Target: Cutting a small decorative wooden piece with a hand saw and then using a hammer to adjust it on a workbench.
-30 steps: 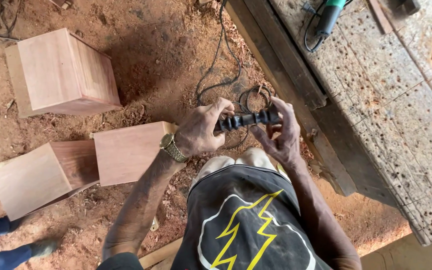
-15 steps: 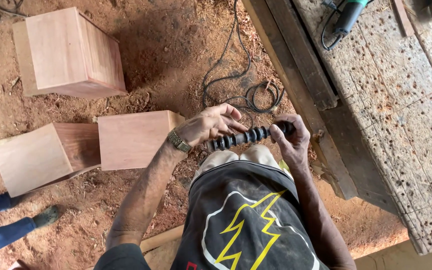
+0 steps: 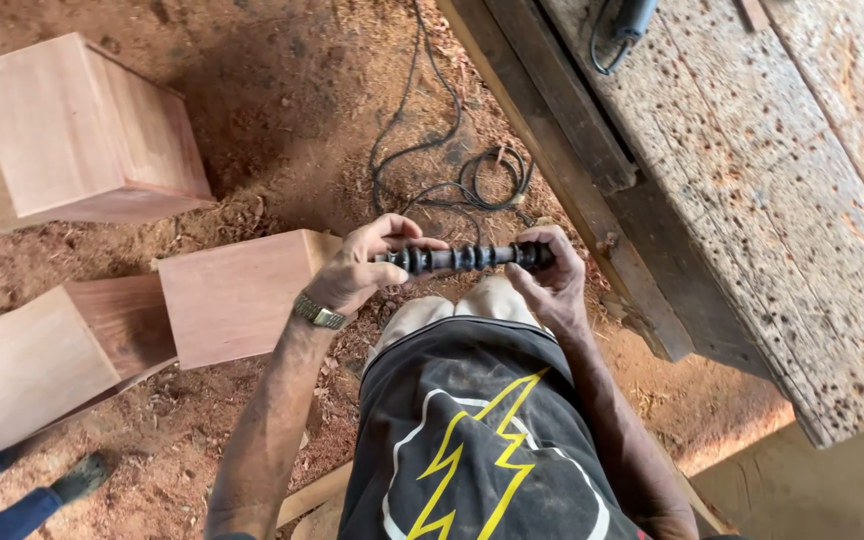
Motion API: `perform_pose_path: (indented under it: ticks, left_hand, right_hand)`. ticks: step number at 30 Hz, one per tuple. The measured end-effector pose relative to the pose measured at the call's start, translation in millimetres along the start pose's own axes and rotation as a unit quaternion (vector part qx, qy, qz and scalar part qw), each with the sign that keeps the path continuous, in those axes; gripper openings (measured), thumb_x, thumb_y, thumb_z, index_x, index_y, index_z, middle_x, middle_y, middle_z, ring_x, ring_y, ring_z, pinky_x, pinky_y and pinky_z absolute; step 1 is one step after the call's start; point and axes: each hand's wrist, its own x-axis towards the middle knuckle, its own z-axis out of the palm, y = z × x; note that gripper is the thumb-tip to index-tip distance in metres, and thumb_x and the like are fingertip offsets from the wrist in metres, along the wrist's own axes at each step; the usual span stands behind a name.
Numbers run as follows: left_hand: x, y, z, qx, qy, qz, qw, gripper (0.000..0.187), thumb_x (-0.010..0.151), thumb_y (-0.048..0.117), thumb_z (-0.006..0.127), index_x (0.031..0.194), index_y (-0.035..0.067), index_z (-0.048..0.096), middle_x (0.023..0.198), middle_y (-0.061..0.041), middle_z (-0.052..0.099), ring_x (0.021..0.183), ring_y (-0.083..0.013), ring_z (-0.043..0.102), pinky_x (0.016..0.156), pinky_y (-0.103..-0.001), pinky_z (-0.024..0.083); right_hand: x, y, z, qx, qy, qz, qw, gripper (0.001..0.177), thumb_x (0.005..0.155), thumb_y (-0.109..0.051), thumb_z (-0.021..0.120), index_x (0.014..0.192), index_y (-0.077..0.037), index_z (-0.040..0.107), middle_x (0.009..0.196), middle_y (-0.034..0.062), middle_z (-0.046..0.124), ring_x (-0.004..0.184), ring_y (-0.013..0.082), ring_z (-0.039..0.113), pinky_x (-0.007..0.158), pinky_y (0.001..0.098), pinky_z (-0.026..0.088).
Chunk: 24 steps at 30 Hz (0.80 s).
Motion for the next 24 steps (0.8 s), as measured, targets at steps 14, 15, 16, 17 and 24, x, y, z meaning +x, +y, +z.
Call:
perform_pose_path:
  ticks: [14, 15, 16, 17, 24]
  left_hand:
    - [-3, -2, 0, -0.031, 0.037, -0.036, 0.998, 0.048, 0.075, 0.008, 0.071, 0.120, 0.002, 0.055, 0.128, -0.022, 0.067, 0.112, -0.0232, 0.068, 0.102, -0.041, 0.060]
    - [-2, -5, -4, -0.034, 0.042, -0.033, 0.998, 0.048, 0.075, 0.009, 0.072, 0.119, 0.002, 0.055, 0.127, -0.022, 0.068, 0.112, -0.0236, 0.068, 0.101, -0.041, 0.060]
    - [-2, -9, -8, -0.036, 0.047, -0.031, 0.998, 0.047, 0.075, 0.010, 0.073, 0.119, 0.002, 0.056, 0.126, -0.022, 0.068, 0.113, -0.0240, 0.068, 0.099, -0.042, 0.061]
    - [-1, -10, -10, -0.037, 0.043, -0.034, 0.998, 0.047, 0.075, 0.010, 0.073, 0.119, 0.002, 0.056, 0.126, -0.022, 0.068, 0.113, -0.0240, 0.068, 0.099, -0.042, 0.061]
    - [-5, -5, -12, -0.048, 0.035, -0.027, 0.998, 0.047, 0.076, 0.010, 0.073, 0.118, 0.002, 0.056, 0.124, -0.022, 0.068, 0.117, -0.0260, 0.068, 0.099, -0.044, 0.061]
  right_hand:
    - [-11, -21, 13, 0.019, 0.031, 0.018, 0.999, 0.055, 0.089, -0.001, 0.080, 0.133, -0.004, 0.047, 0.114, 0.0061, 0.059, 0.101, 0.0108, 0.064, 0.088, 0.0263, 0.060]
    - [-12, -21, 12, 0.064, 0.026, 0.025, 0.997, 0.056, 0.090, -0.001, 0.079, 0.135, -0.004, 0.045, 0.116, 0.0075, 0.060, 0.100, 0.0120, 0.065, 0.087, 0.0281, 0.061]
    - [-13, -21, 11, 0.108, 0.020, 0.032, 0.993, 0.057, 0.091, -0.001, 0.078, 0.137, -0.005, 0.043, 0.117, 0.0090, 0.062, 0.099, 0.0133, 0.066, 0.086, 0.0299, 0.062]
    - [-15, -20, 11, 0.106, 0.024, 0.033, 0.994, 0.057, 0.091, -0.001, 0.078, 0.137, -0.005, 0.043, 0.117, 0.0090, 0.062, 0.099, 0.0133, 0.066, 0.086, 0.0299, 0.062]
    - [-22, -14, 13, 0.120, 0.019, 0.029, 0.992, 0.056, 0.092, 0.003, 0.075, 0.138, -0.003, 0.044, 0.119, 0.0122, 0.063, 0.099, 0.0151, 0.066, 0.086, 0.0324, 0.062]
